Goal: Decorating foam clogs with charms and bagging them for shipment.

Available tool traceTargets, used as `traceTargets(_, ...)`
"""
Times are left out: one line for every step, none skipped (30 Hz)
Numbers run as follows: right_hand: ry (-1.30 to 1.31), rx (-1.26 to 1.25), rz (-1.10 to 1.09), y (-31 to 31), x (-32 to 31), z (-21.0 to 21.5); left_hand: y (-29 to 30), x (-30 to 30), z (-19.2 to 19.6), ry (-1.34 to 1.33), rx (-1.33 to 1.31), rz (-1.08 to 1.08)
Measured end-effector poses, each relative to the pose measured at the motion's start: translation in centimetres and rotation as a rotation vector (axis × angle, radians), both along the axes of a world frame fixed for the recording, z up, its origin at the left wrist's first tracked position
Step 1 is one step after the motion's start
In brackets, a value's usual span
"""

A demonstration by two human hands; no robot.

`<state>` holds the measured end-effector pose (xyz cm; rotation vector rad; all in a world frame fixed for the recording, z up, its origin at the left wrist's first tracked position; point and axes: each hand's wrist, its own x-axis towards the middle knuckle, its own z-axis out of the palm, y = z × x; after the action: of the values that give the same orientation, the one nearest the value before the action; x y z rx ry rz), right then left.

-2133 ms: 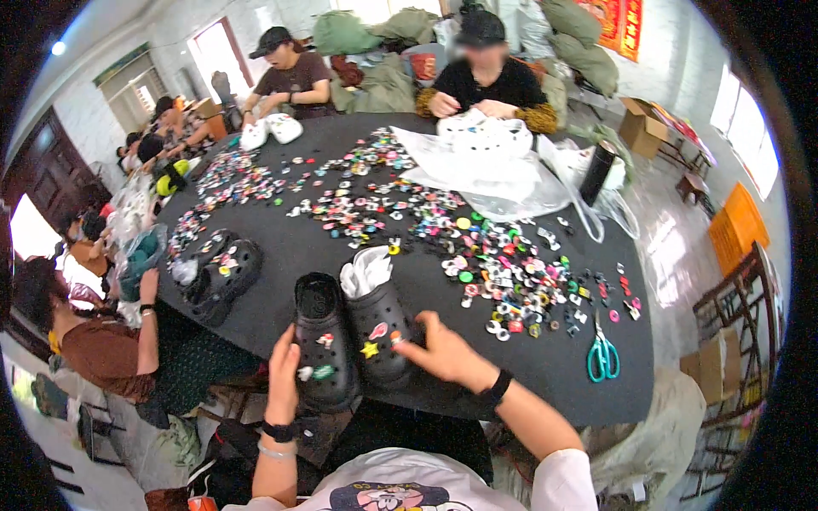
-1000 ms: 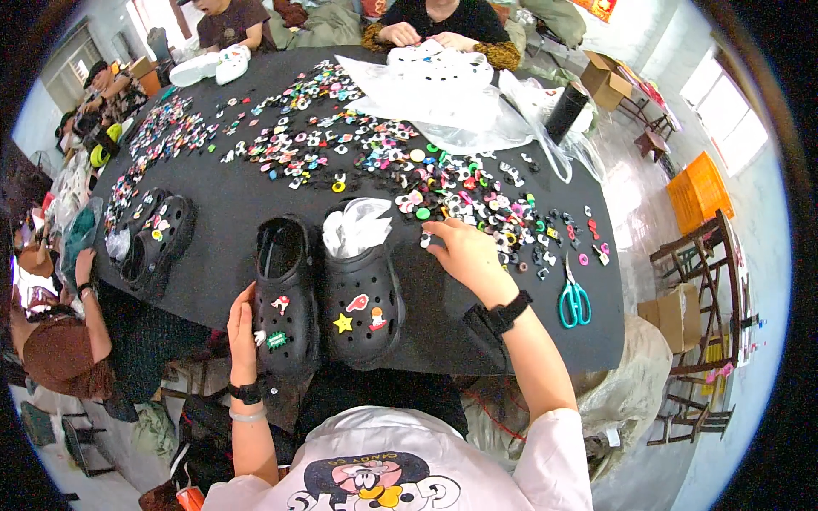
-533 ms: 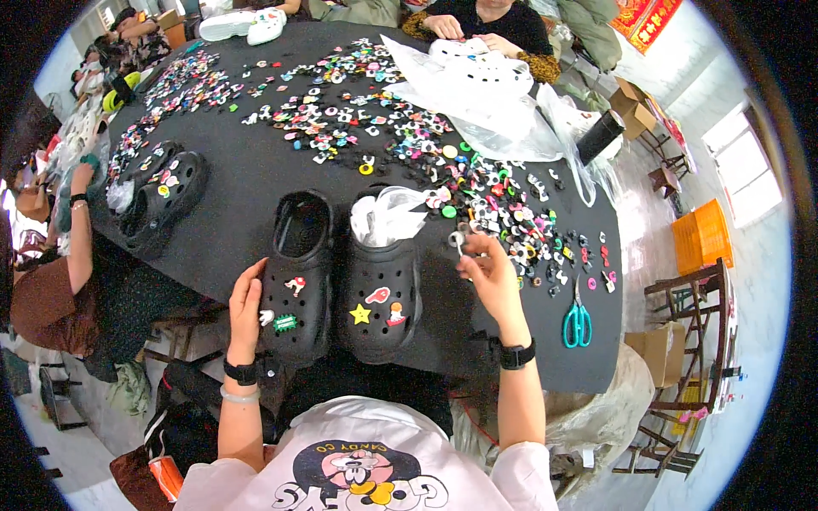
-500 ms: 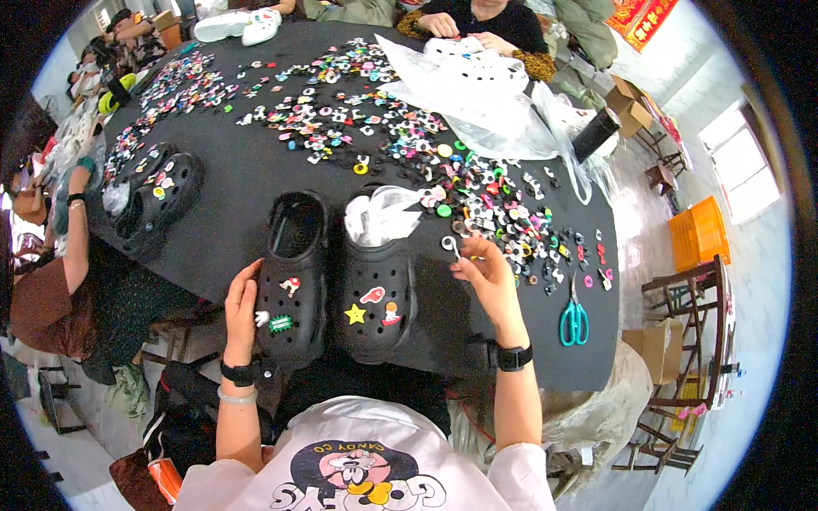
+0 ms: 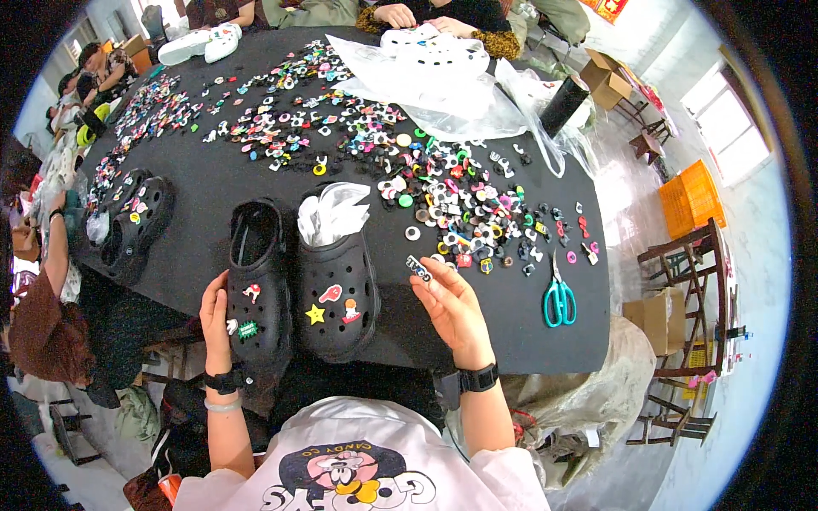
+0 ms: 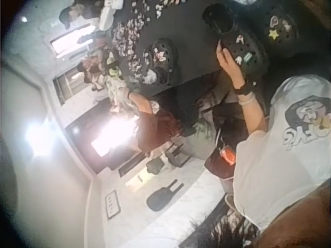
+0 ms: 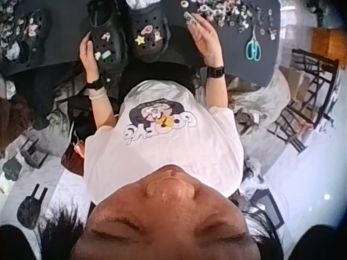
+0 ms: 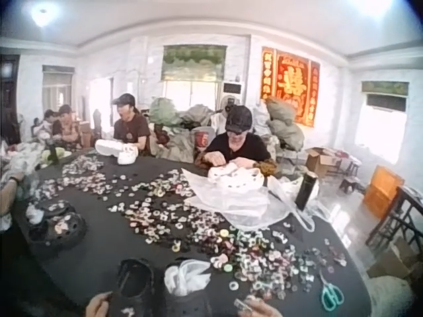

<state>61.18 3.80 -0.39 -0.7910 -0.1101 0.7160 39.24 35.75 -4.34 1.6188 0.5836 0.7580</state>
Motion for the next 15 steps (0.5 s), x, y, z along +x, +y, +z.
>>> traceTargets(-0.074,-0.014,0.012,0.0,-0.3,-0.2,0.0,0.0,0.0,-0.001,0.001,0.002)
traceTargets(-0.069,-0.009,0.015,-0.1,-0.6,-0.4,0.0,0.0,0.0,0.004,0.006,0.005)
traceTargets(-0.081,-0.030,0.018,-0.2,-0.9,-0.8,0.0,0.0,0.0,0.003,-0.003,0.005)
traceTargets(-0.093,-0.052,0.022,-0.3,-1.2,-1.0,-0.1,0.1,0.1,0.002,-0.013,0.005)
traceTargets(-0.097,-0.047,0.040,-0.3,-1.3,-1.2,-0.3,0.2,0.8,0.017,0.009,-0.003)
traceTargets(-0.093,-0.044,0.047,-0.5,-1.4,-1.3,-0.4,0.2,0.8,0.021,0.012,0.004)
traceTargets(-0.094,-0.072,0.062,-0.6,-1.6,-1.2,-0.4,0.2,0.8,0.011,0.002,-0.003)
traceTargets(-0.096,-0.101,0.076,-0.6,-1.8,-1.0,-0.4,0.2,0.8,0.000,-0.009,-0.011)
traceTargets(-0.106,-0.120,0.073,-0.5,-2.0,-0.5,-0.5,0.1,1.0,0.019,0.004,0.001)
traceTargets(-0.105,-0.120,0.080,-0.3,-2.3,-0.3,-0.5,0.1,1.0,0.020,0.003,0.008)
traceTargets(-0.136,-0.154,0.037,0.1,-2.7,-0.1,-0.5,0.1,1.0,0.003,-0.018,-0.007)
traceTargets(-0.169,-0.187,-0.006,0.4,-3.0,0.2,-0.5,0.1,1.1,-0.016,-0.040,-0.021)
traceTargets(-0.169,-0.188,0.001,0.8,-3.2,0.8,-0.5,0.1,1.1,-0.015,-0.041,-0.015)
traceTargets(-0.244,-0.226,0.022,1.2,-3.4,1.4,-0.4,0.1,1.1,-0.008,-0.032,-0.019)
traceTargets(-0.320,-0.265,0.043,1.6,-3.5,2.0,-0.4,0.2,1.1,-0.001,-0.023,-0.023)
